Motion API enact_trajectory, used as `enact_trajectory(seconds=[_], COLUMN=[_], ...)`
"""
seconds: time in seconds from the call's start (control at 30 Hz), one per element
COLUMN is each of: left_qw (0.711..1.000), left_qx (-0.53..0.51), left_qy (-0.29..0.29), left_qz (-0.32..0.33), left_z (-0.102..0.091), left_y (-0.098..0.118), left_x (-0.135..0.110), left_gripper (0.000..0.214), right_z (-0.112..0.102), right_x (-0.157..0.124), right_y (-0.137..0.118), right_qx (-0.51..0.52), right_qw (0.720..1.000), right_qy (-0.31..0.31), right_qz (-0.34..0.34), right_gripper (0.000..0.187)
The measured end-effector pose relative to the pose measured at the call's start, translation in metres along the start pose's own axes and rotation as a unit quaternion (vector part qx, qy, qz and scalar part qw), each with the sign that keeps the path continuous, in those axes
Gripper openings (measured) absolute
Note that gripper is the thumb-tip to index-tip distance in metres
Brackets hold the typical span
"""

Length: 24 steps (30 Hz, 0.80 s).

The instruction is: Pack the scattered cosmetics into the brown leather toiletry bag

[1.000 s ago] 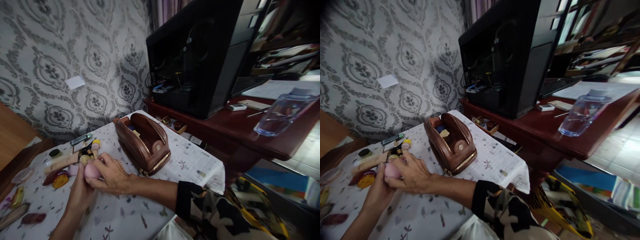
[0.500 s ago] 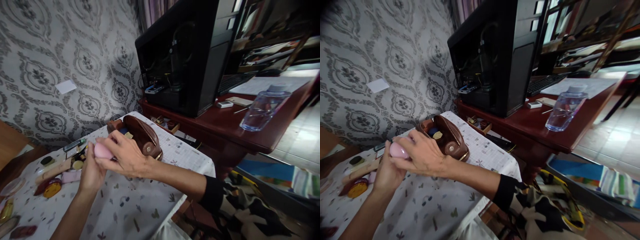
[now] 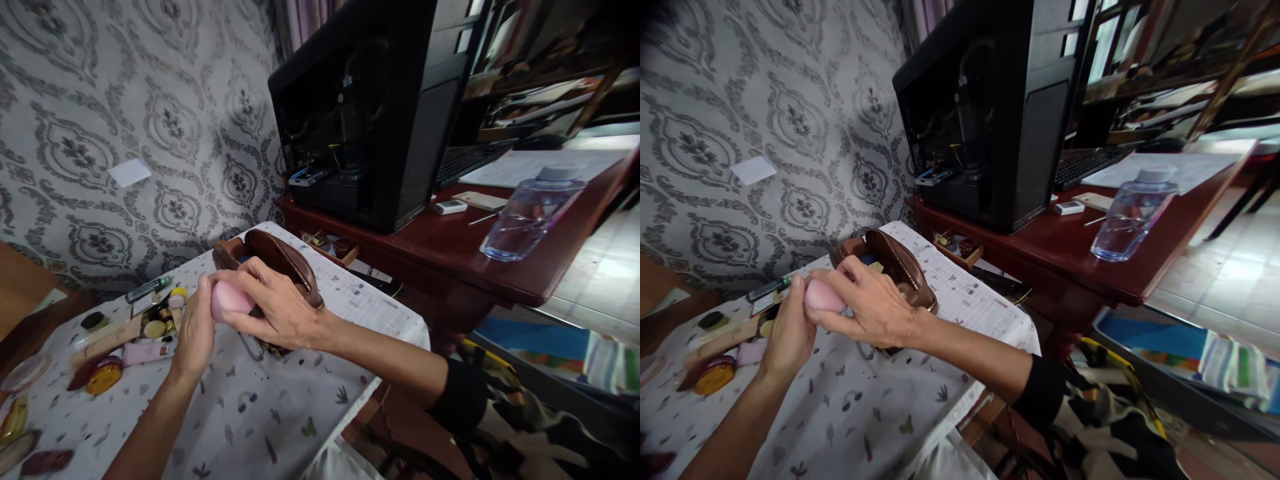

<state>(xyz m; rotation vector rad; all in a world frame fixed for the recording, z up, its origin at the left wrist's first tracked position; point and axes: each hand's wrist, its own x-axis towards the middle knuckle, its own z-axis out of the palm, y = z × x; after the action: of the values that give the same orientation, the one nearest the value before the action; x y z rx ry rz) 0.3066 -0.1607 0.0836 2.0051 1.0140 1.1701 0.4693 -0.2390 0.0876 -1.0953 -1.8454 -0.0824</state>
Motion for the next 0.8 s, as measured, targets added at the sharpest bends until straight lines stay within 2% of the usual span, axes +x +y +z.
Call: enact_trajectory(seconds=[0.07,0.13,0.2,0.27,0.43,0.47,0.63,0.8], left_qw=[0.998,0.989,0.975,0.965,0.963,0.966,0.981,0.986], left_qx=[0.023,0.044,0.063,0.074,0.092,0.088,0.057,0.006], left_qy=[-0.026,-0.047,-0.070,-0.097,-0.170,-0.165,-0.063,-0.054], left_qz=[0.047,0.132,0.203,0.232,0.190,0.179,0.172,0.157], left_z=[-0.002,-0.004,-0.006,-0.008,-0.010,-0.009,-0.005,-0.008], left_y=[0.011,0.017,0.017,0.011,-0.012,-0.016,-0.034,-0.053], left_x=[0.001,0.005,0.013,0.022,0.032,0.030,0.009,-0.009], left_gripper=[0.066,0.064,0.060,0.058,0.063,0.062,0.052,0.044], right_z=[0.002,0.005,0.007,0.008,0.009,0.009,0.015,0.028], right_x=[-0.004,-0.007,-0.009,-0.010,-0.010,-0.010,-0.007,-0.003], right_y=[0.002,0.005,0.009,0.012,0.017,0.017,0.016,0.010], right_qx=[0.020,0.036,0.042,0.048,0.065,0.068,0.039,-0.030], right_qw=[1.000,0.999,0.999,0.998,0.996,0.996,0.995,0.990], right_qy=[0.001,0.009,0.022,0.037,0.042,0.038,0.024,-0.016], right_qz=[0.009,0.016,0.012,-0.005,-0.040,-0.042,-0.088,-0.138], right_gripper=[0.049,0.047,0.047,0.047,0.043,0.042,0.039,0.036])
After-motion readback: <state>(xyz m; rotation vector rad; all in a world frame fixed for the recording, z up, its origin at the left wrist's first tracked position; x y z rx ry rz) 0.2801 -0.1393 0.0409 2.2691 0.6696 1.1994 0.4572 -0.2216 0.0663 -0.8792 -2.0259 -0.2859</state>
